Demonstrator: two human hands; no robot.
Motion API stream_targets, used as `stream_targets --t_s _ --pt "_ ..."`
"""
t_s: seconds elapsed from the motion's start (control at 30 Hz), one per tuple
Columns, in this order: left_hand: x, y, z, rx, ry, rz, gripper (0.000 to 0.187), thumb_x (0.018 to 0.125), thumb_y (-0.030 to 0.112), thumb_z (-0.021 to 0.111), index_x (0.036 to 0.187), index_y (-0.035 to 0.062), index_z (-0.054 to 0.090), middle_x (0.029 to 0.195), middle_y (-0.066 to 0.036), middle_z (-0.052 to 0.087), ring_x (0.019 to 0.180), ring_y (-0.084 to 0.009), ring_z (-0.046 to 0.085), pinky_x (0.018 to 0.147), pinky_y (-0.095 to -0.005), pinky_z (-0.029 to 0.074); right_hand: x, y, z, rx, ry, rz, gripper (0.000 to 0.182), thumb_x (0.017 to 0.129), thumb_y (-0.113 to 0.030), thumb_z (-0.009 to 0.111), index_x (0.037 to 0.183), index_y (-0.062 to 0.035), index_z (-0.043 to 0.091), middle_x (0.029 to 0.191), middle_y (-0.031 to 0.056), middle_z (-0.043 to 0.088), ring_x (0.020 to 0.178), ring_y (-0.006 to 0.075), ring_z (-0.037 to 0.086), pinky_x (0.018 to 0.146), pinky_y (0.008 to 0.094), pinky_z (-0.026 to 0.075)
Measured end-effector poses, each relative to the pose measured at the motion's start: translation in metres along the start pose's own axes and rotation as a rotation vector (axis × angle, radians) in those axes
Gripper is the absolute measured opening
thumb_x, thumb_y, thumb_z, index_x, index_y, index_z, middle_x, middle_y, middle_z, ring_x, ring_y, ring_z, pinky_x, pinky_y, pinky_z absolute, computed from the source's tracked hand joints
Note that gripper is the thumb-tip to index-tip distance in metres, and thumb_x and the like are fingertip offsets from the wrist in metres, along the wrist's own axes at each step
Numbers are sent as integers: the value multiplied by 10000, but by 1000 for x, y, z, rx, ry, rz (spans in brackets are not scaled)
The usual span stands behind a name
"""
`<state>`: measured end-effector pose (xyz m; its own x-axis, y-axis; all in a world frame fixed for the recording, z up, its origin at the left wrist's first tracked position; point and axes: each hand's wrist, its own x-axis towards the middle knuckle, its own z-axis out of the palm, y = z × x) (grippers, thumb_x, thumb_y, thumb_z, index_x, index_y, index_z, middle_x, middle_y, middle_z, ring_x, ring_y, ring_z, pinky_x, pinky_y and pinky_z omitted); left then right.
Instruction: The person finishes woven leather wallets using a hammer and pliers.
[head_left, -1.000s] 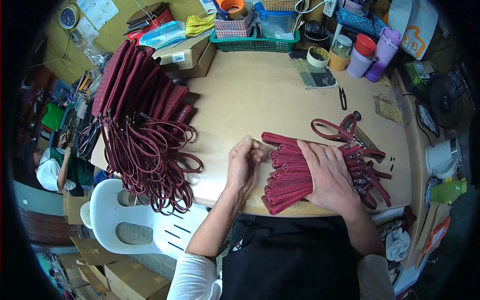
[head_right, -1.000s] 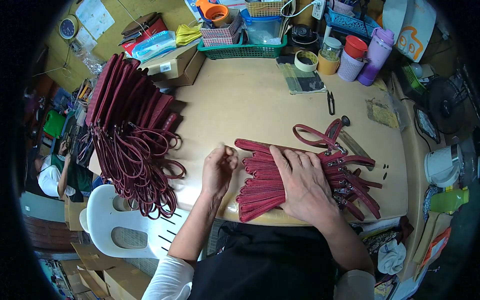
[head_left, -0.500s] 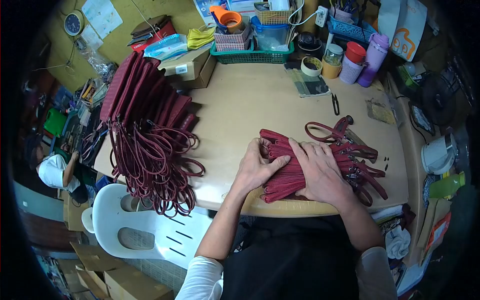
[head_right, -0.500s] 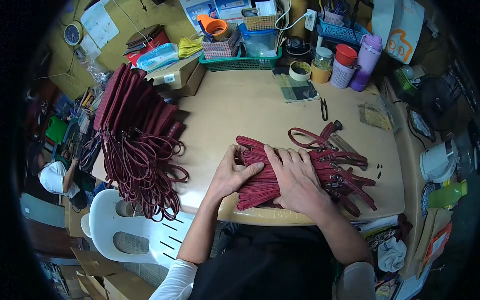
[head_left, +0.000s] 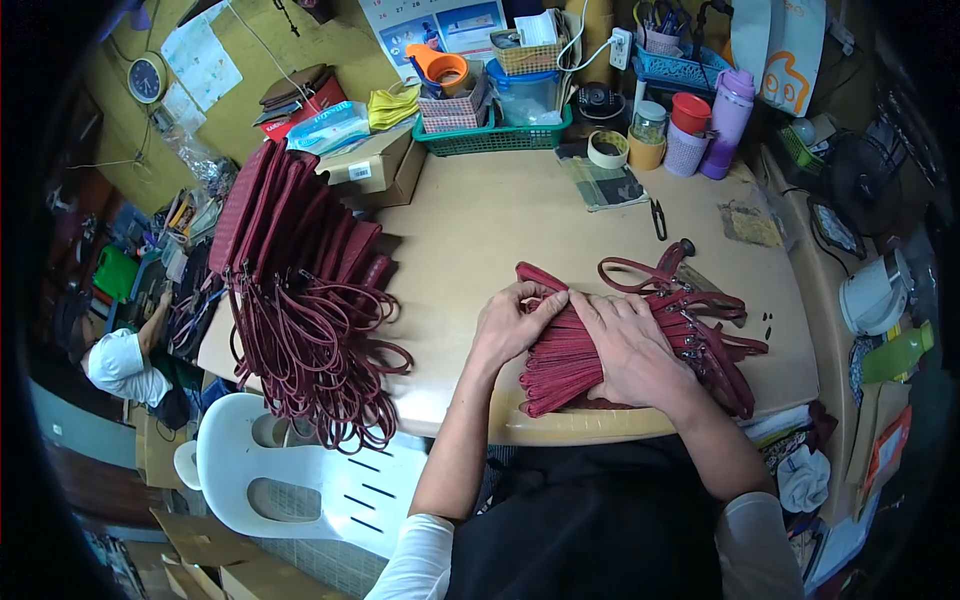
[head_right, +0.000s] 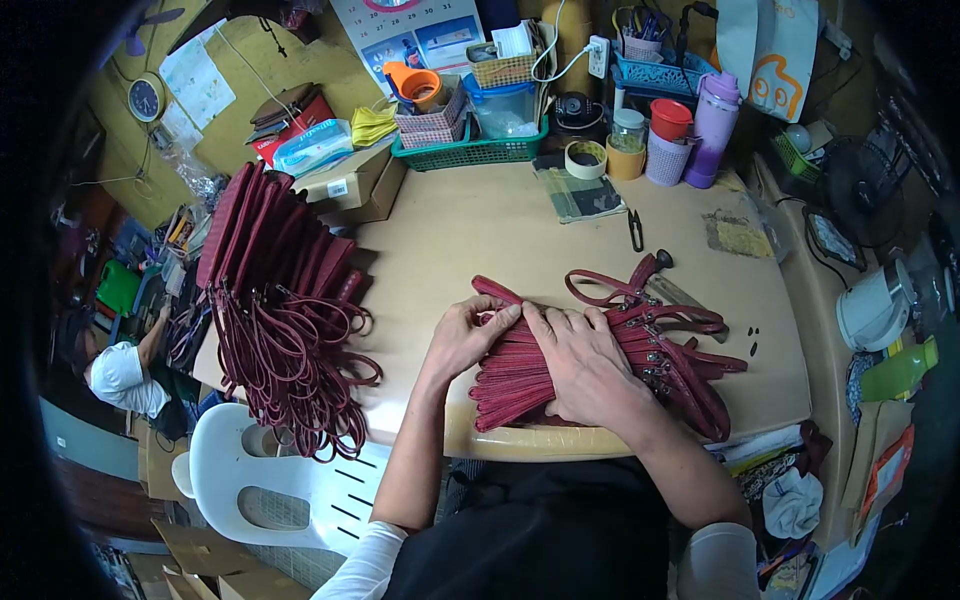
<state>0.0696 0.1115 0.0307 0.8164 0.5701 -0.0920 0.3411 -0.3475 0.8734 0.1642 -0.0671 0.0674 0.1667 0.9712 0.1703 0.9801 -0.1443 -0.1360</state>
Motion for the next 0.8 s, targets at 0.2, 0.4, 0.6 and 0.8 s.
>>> stream_targets --t_s 0.2,0.4,0.6,0.8 --pt "6 -22 7 -196 46 -22 267 832 120 682 1060 -8 623 785 -47 615 684 -120 573 621 -249 483 -2 0 -3 4 -1 21 1157 522 -353 892 1424 65 301 1229 185 510 1169 310 486 1062 454 306" --pt "-8 -27 -7 -418 213 63 584 824 75 649 1357 34 413 1000 -124 591 919 -201 615 784 -328 524 -5 2 -1 32 30 82 1069 519 -376 887 1364 52 392 1142 178 541 1125 320 503 1043 442 317" --pt "-25 -35 4 -542 -140 101 875 927 676 393 1523 89 135 1526 -215 223 1397 -309 295 1117 -422 298 15 10 5 122 114 139 833 560 -301 878 1239 16 514 995 160 526 1036 324 539 920 415 393" --pt "-27 -55 7 -933 -169 -32 837 925 732 161 1559 198 50 1571 -129 207 1443 -268 225 1160 -457 239 24 -1 8 102 38 57 985 534 -310 901 1322 19 411 1191 188 501 1163 325 487 1002 452 345"
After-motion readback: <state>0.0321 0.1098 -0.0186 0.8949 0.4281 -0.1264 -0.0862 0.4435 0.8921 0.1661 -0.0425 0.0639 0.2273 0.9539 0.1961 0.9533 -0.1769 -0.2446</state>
